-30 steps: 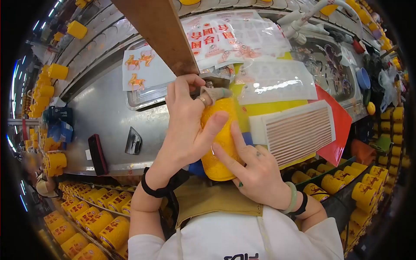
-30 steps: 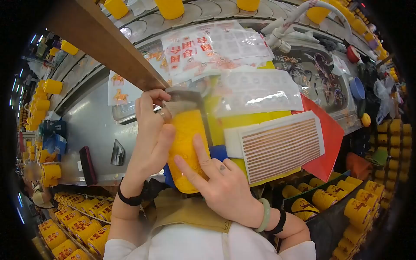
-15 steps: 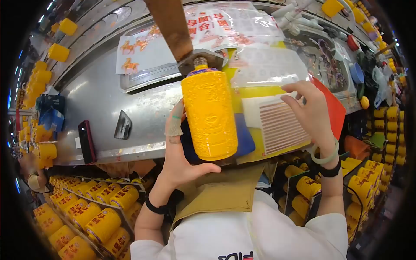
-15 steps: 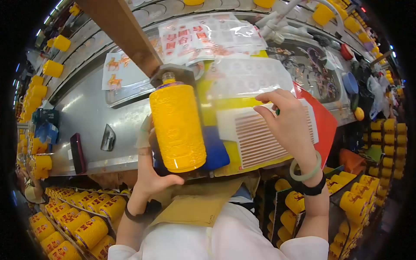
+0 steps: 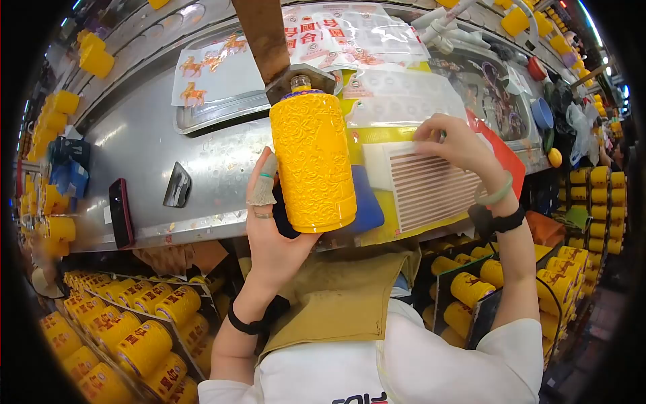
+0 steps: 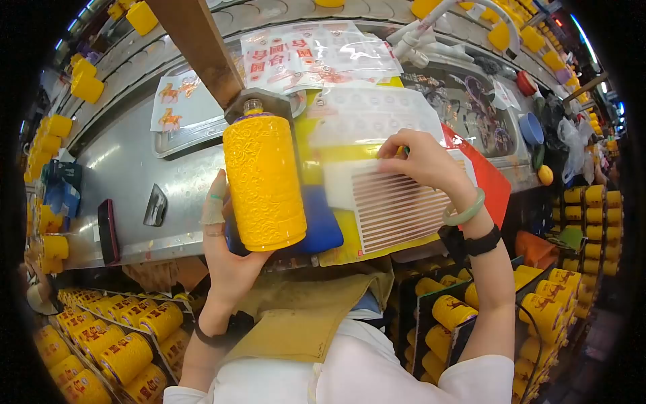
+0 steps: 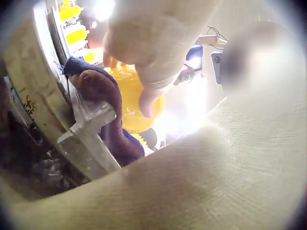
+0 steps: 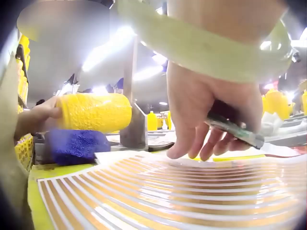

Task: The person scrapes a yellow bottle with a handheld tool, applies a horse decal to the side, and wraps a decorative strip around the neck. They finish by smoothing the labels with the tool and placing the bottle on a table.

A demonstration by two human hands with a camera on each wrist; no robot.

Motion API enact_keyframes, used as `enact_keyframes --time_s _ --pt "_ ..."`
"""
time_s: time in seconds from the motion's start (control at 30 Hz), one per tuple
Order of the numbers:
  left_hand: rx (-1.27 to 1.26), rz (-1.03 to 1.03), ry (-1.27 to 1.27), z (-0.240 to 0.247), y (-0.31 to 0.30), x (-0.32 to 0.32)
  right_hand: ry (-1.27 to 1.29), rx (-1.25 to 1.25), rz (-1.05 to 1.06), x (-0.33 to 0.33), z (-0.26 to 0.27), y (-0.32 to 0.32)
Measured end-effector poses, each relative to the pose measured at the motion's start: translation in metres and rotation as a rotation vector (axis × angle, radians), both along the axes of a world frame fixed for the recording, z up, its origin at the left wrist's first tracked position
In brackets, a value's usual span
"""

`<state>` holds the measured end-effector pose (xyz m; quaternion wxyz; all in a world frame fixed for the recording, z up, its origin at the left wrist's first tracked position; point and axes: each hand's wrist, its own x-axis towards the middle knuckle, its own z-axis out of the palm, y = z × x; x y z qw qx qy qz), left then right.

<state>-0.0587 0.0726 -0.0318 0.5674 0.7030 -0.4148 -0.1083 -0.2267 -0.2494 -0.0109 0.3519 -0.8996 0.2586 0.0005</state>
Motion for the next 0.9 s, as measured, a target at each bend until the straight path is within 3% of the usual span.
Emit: enact_keyframes --time_s 0.07,0.27,0.4,0.53,0.77,0.9 --pt "0.022 0.012 0.100 -0.007 0.002 -0.002 0.035 0.013 0.017 0.001 0.000 -0.002" --pt "0.066 0.055 -0.047 -0.019 0.007 -0.001 -0.010 0.026 0.112 0.005 -0.003 -0.005" --pt "0.024 0.066 0.039 -0.024 0.007 -0.003 -0.010 -0.033 0.163 0.006 -0.008 -0.007" --pt "0.059 0.091 -0.059 -0.021 0.009 -0.001 -0.108 -0.106 0.176 0.004 -0.018 -0.011" --pt "0.023 0.084 -0.064 -0.022 0.008 0.001 -0.157 -0.149 -0.087 -0.002 0.035 0.051" --pt "0.006 0.086 -0.015 -0.017 0.006 -0.002 -0.218 -0.068 -0.045 -0.007 0.058 0.091"
